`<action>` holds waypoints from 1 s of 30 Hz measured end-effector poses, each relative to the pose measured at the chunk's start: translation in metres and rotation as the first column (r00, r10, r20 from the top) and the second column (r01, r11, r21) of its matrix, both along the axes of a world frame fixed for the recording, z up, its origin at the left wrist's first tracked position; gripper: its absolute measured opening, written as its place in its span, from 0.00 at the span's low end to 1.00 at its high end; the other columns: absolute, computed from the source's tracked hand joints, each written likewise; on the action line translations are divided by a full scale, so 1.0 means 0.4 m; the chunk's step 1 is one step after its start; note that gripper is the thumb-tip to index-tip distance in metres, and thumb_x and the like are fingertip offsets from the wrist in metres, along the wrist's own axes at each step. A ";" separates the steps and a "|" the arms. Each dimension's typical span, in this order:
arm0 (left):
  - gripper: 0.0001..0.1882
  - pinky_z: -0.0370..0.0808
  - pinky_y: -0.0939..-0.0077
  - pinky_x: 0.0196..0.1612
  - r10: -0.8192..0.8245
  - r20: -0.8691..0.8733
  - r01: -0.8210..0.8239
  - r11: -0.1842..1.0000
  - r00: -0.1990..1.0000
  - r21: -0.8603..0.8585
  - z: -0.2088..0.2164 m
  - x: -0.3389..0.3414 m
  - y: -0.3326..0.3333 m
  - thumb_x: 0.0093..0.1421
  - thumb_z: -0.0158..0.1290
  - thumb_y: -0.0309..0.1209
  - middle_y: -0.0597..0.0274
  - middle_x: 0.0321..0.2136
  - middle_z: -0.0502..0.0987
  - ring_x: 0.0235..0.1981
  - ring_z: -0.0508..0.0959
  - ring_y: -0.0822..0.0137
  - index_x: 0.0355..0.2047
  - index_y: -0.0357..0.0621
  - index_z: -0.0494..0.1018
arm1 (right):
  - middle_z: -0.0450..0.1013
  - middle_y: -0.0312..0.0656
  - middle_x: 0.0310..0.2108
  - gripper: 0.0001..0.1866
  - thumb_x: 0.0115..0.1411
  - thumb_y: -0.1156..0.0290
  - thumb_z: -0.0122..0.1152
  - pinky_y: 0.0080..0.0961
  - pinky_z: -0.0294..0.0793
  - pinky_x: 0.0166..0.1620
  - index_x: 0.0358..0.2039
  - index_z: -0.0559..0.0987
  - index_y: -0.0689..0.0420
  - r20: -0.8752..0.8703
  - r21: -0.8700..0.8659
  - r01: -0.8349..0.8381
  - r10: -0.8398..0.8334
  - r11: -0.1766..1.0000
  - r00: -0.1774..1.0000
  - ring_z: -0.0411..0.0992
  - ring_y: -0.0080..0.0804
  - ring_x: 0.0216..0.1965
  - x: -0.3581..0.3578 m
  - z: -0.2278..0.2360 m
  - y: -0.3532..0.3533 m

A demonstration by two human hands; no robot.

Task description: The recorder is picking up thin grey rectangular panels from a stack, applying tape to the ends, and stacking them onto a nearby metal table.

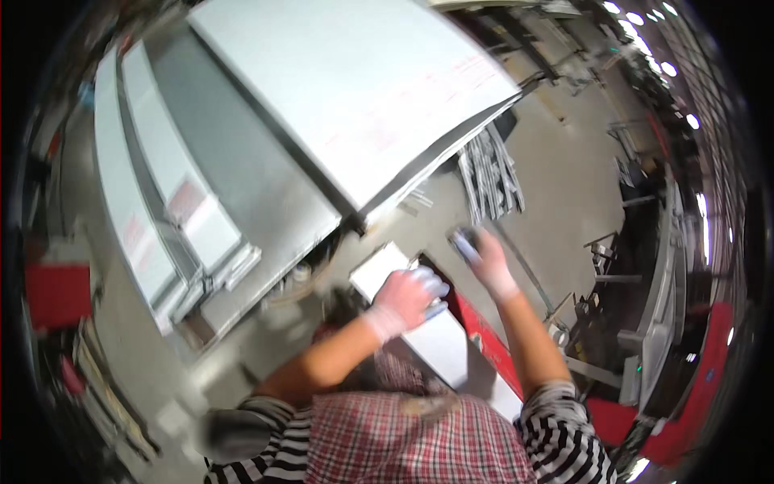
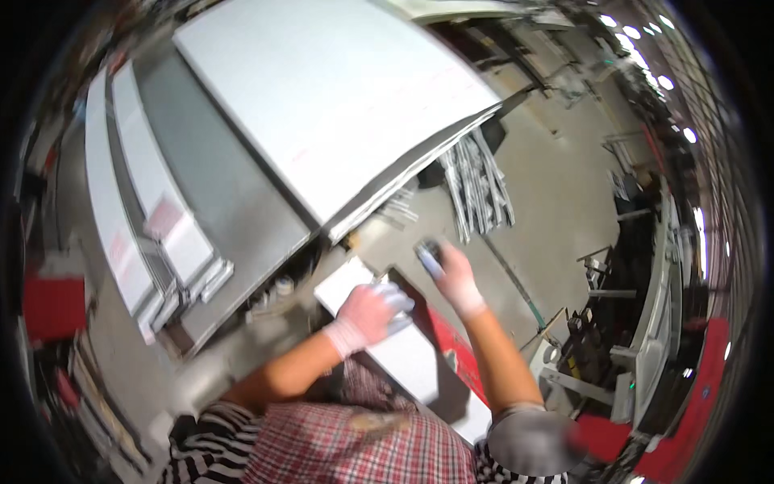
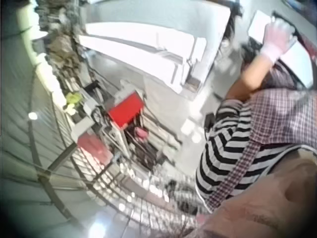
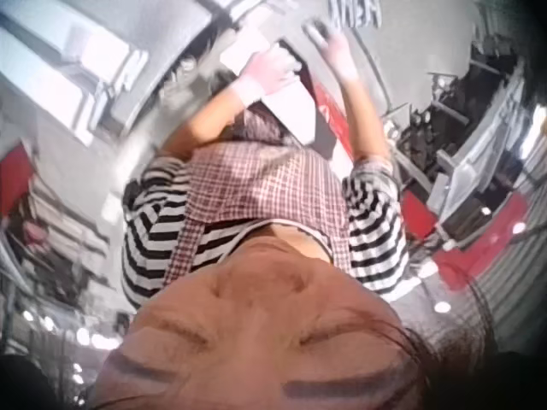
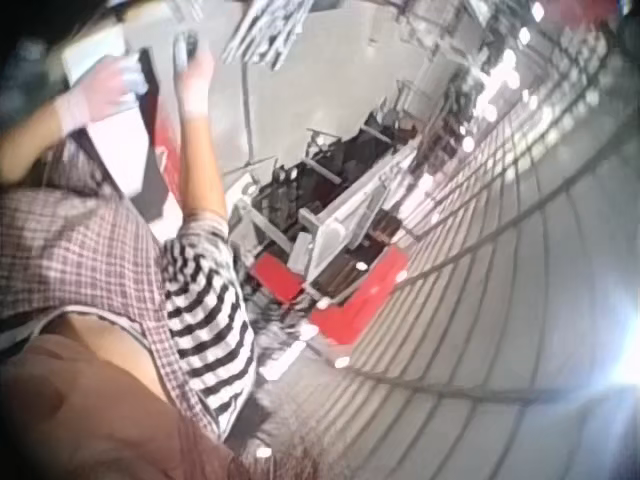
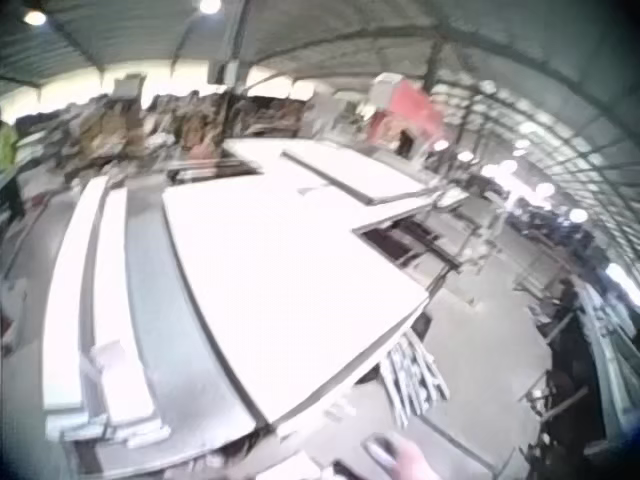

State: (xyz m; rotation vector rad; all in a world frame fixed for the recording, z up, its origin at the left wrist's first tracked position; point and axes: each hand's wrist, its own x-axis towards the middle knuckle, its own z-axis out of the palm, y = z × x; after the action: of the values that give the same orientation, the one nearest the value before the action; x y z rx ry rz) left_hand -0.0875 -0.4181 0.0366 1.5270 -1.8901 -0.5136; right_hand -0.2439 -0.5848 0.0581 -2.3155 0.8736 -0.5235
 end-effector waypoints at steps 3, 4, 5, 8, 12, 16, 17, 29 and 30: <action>0.16 0.76 0.60 0.45 0.045 -0.087 -0.051 0.997 0.995 -0.060 -0.045 0.028 0.057 0.57 0.59 0.45 0.56 0.43 0.81 0.45 0.79 0.54 0.41 0.52 0.81 | 0.77 0.39 0.30 0.39 0.63 0.65 0.64 0.21 0.70 0.27 0.69 0.56 0.59 0.125 0.743 0.165 -0.376 0.649 0.918 0.72 0.23 0.24 -0.235 0.175 0.187; 0.16 0.74 0.56 0.49 -0.037 -0.156 0.032 0.999 0.987 -0.035 -0.064 0.028 0.052 0.60 0.55 0.47 0.58 0.44 0.79 0.48 0.78 0.55 0.43 0.54 0.80 | 0.78 0.39 0.32 0.40 0.63 0.62 0.63 0.20 0.73 0.29 0.69 0.56 0.61 -0.007 0.820 0.147 -0.248 0.553 0.969 0.74 0.24 0.26 -0.364 0.222 0.243; 0.17 0.73 0.56 0.51 -0.071 -0.094 0.067 0.997 0.993 -0.045 -0.061 0.022 0.057 0.59 0.56 0.48 0.58 0.44 0.79 0.49 0.77 0.55 0.42 0.54 0.80 | 0.79 0.38 0.34 0.36 0.63 0.58 0.63 0.23 0.76 0.32 0.66 0.63 0.61 -0.096 0.859 0.171 -0.177 0.483 0.980 0.75 0.25 0.28 -0.503 0.227 0.328; 0.27 0.64 0.48 0.60 -0.244 0.128 0.248 0.969 0.961 -0.016 0.005 -0.036 0.068 0.52 0.62 0.52 0.54 0.44 0.78 0.50 0.76 0.54 0.48 0.53 0.76 | 0.79 0.41 0.43 0.24 0.63 0.61 0.62 0.23 0.78 0.33 0.54 0.77 0.63 -0.190 0.982 0.190 -0.064 -0.008 0.980 0.78 0.24 0.32 -0.835 0.162 0.621; 0.43 0.54 0.40 0.65 -0.628 0.366 0.640 0.761 0.686 0.105 0.110 -0.339 0.109 0.48 0.62 0.57 0.50 0.54 0.71 0.58 0.69 0.50 0.62 0.53 0.65 | 0.79 0.44 0.45 0.20 0.65 0.62 0.59 0.26 0.75 0.45 0.52 0.78 0.62 -0.254 0.936 0.290 -0.188 0.198 0.949 0.77 0.30 0.41 -0.982 0.097 0.888; 0.50 0.54 0.37 0.64 -0.672 0.550 0.789 0.613 0.497 0.036 0.045 -0.785 0.180 0.48 0.63 0.55 0.44 0.56 0.69 0.59 0.68 0.45 0.67 0.50 0.58 | 0.79 0.46 0.48 0.18 0.66 0.64 0.55 0.29 0.71 0.57 0.50 0.79 0.61 -0.263 0.848 0.449 -0.511 0.282 0.818 0.75 0.36 0.49 -1.117 0.015 1.102; 0.50 0.54 0.37 0.64 -0.697 0.593 0.845 0.533 0.404 0.051 0.042 -0.807 0.197 0.48 0.63 0.55 0.44 0.56 0.69 0.59 0.68 0.45 0.67 0.50 0.58 | 0.79 0.44 0.46 0.18 0.66 0.63 0.56 0.27 0.73 0.52 0.51 0.79 0.61 -0.211 0.892 0.366 -0.473 0.265 0.856 0.75 0.33 0.45 -1.135 -0.067 1.100; 0.52 0.57 0.67 0.69 -0.654 -0.591 0.655 -0.189 0.472 0.732 0.393 -0.793 0.208 0.48 0.69 0.29 0.51 0.69 0.58 0.68 0.59 0.60 0.70 0.38 0.53 | 0.74 0.45 0.53 0.21 0.72 0.59 0.46 0.35 0.75 0.56 0.58 0.72 0.56 0.643 0.748 0.051 -0.704 0.661 -0.302 0.73 0.37 0.53 -1.454 -0.079 1.157; 0.55 0.53 0.68 0.70 -0.498 -0.710 0.683 -0.279 0.498 0.675 0.457 -0.793 0.255 0.50 0.70 0.36 0.50 0.69 0.57 0.69 0.58 0.61 0.72 0.38 0.48 | 0.76 0.46 0.50 0.22 0.72 0.57 0.48 0.32 0.79 0.53 0.59 0.72 0.56 0.772 0.633 0.296 -0.612 0.716 -0.169 0.75 0.35 0.53 -1.508 -0.044 1.141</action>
State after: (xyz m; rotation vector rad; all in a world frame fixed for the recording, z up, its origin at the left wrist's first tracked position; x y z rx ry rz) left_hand -0.4048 -0.3159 0.2194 0.6527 -2.0915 -2.8291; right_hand -0.8470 -0.1284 0.0404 -0.6605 0.8452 -1.9431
